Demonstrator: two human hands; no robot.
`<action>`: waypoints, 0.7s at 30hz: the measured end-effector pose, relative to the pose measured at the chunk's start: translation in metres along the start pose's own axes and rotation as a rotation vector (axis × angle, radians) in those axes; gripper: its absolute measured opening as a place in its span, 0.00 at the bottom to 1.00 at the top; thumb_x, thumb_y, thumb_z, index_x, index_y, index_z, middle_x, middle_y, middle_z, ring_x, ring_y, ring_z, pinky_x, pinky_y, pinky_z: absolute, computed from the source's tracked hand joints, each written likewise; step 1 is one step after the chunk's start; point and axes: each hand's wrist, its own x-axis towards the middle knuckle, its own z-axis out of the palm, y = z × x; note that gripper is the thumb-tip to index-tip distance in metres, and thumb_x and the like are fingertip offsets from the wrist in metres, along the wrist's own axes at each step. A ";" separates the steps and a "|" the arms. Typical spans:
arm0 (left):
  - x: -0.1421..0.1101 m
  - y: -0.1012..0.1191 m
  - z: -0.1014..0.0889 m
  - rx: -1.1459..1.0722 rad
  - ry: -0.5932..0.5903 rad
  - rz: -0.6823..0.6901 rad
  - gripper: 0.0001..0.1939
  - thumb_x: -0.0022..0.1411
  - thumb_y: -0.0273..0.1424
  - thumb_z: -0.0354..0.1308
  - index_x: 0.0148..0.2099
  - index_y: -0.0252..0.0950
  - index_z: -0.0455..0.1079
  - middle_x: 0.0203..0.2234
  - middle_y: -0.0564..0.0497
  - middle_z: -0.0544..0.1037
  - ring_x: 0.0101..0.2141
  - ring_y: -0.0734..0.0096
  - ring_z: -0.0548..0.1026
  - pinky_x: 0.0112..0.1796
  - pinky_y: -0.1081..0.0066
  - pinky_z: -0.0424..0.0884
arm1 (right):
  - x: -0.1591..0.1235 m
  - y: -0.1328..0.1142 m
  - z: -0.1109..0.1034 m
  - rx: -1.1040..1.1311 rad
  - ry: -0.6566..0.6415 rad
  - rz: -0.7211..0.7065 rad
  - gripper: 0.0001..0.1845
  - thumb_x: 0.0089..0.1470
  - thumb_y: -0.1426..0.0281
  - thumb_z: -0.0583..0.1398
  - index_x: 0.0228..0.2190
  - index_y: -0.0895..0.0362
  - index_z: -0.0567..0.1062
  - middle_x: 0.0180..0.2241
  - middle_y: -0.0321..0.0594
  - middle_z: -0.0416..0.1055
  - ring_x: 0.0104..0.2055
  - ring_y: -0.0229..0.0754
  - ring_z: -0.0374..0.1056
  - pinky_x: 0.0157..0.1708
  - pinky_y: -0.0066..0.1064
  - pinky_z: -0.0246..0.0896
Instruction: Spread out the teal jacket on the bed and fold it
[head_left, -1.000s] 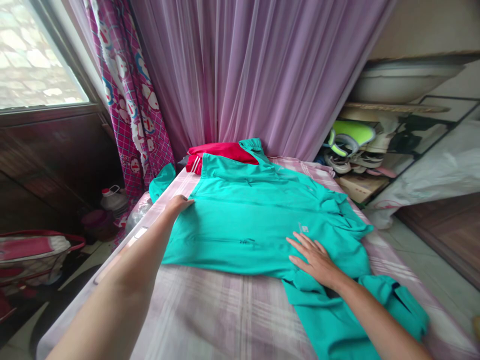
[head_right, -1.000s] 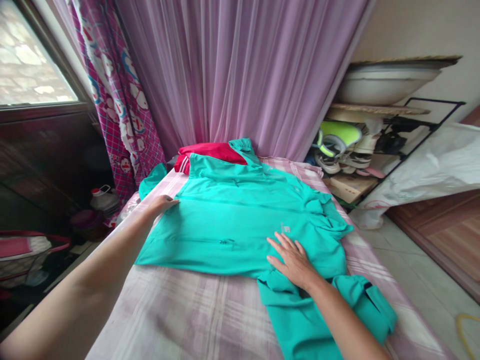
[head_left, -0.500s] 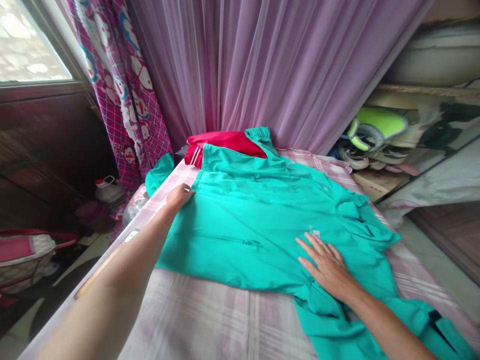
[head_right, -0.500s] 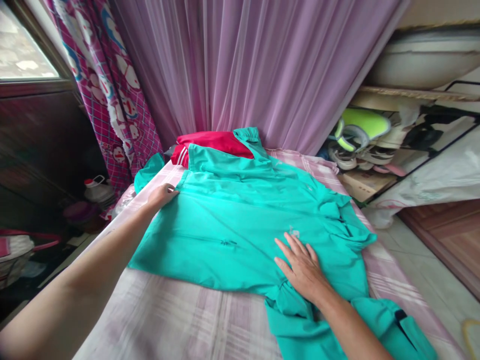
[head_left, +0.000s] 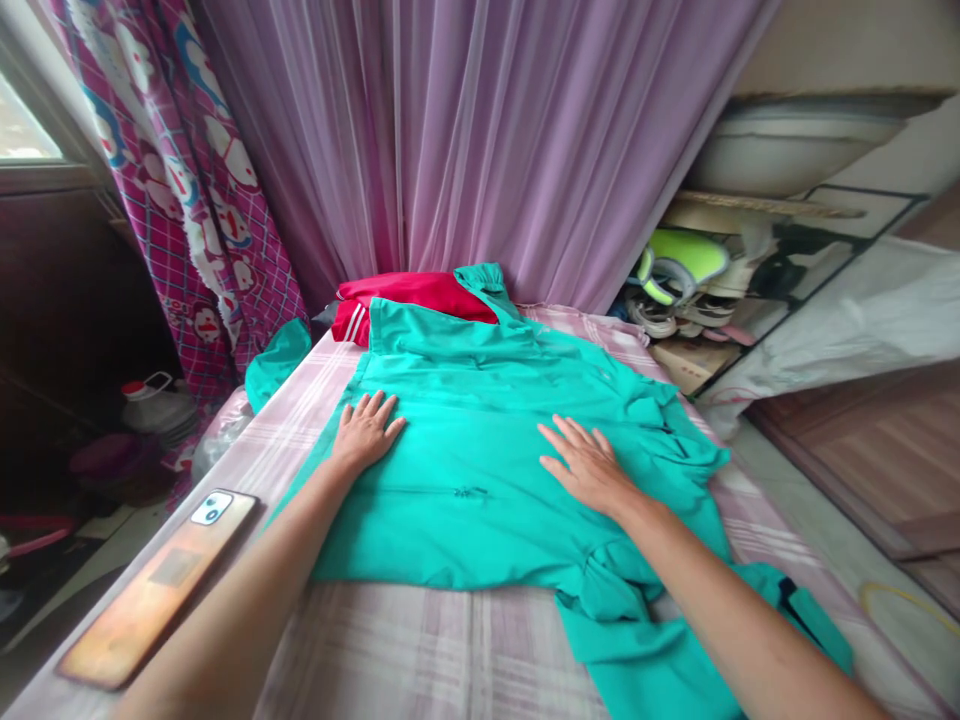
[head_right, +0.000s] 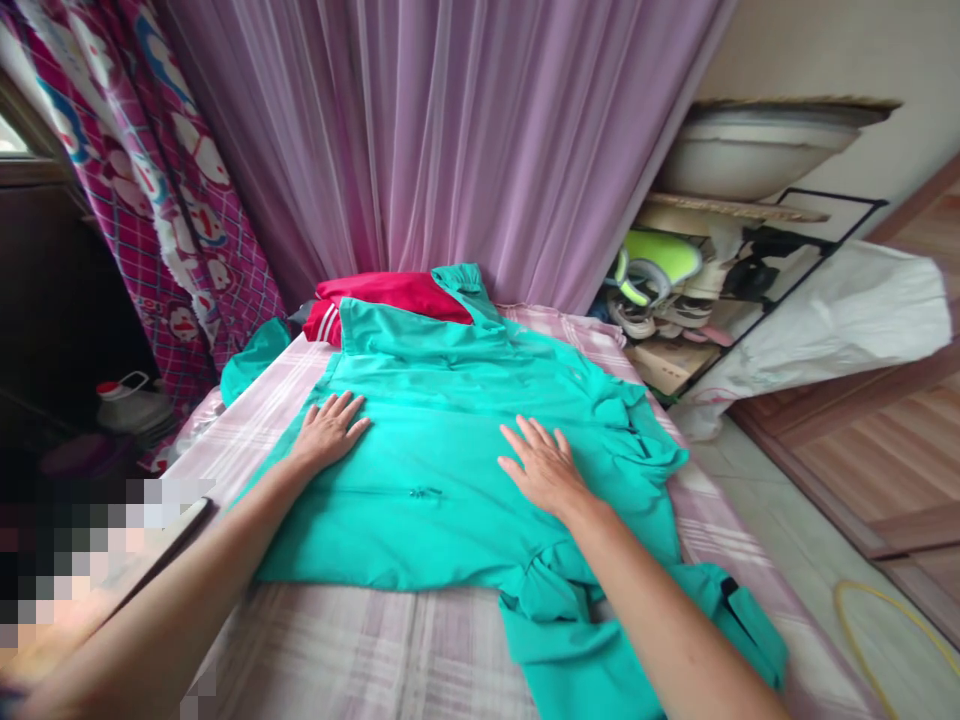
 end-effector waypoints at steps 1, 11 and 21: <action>0.000 0.001 0.001 -0.001 -0.010 -0.016 0.31 0.69 0.48 0.42 0.69 0.44 0.56 0.69 0.47 0.56 0.68 0.52 0.51 0.64 0.46 0.48 | 0.007 0.003 0.001 -0.006 -0.024 0.039 0.30 0.65 0.54 0.45 0.65 0.43 0.58 0.69 0.40 0.49 0.70 0.50 0.45 0.64 0.55 0.43; -0.001 0.002 -0.007 0.038 -0.029 -0.027 0.32 0.69 0.48 0.41 0.70 0.43 0.54 0.69 0.47 0.54 0.68 0.52 0.50 0.64 0.46 0.48 | 0.011 0.031 0.014 -0.021 -0.051 0.326 0.31 0.66 0.55 0.41 0.67 0.47 0.53 0.71 0.41 0.45 0.71 0.49 0.42 0.65 0.55 0.42; 0.006 -0.007 -0.001 0.033 -0.018 -0.010 0.33 0.68 0.49 0.41 0.70 0.42 0.54 0.69 0.45 0.53 0.68 0.50 0.50 0.64 0.44 0.47 | -0.033 0.085 0.018 -0.096 -0.023 0.376 0.31 0.66 0.55 0.43 0.66 0.50 0.57 0.70 0.42 0.46 0.71 0.47 0.42 0.68 0.47 0.37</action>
